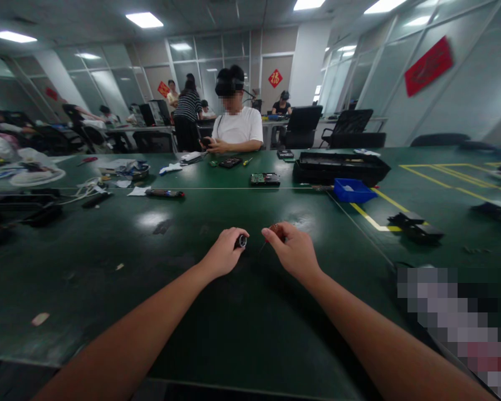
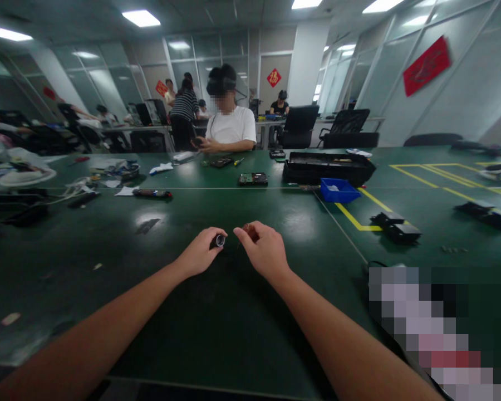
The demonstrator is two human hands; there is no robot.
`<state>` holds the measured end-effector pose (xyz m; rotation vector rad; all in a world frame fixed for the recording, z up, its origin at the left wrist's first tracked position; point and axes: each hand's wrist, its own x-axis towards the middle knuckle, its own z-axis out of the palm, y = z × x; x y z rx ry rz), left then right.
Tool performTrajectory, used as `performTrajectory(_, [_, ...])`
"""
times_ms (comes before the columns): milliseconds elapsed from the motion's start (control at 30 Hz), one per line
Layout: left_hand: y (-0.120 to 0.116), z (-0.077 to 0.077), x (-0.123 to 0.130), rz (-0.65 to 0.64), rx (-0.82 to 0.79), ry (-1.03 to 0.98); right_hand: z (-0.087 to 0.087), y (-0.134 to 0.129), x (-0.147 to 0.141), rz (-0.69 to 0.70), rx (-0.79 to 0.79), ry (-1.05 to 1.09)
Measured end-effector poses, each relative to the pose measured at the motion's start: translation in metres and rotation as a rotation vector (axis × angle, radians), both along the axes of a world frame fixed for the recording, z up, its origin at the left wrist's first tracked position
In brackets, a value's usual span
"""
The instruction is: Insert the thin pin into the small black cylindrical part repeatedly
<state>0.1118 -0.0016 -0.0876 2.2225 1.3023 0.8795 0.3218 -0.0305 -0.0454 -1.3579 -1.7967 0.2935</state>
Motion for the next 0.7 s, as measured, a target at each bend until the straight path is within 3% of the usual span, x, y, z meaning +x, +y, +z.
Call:
performTrajectory(100, [0.004,0.001,-0.006,0.002,0.024,-0.037,-0.002,-0.001,0.0,0.028,-0.046,0.088])
performTrajectory(333, [0.004,0.003,-0.008,0.028,0.017,-0.121,-0.01,-0.001,-0.004,0.205,-0.164,0.51])
performTrajectory(700, [0.002,0.004,-0.005,-0.022,0.006,-0.127,-0.015,0.003,-0.003,0.252,-0.117,0.471])
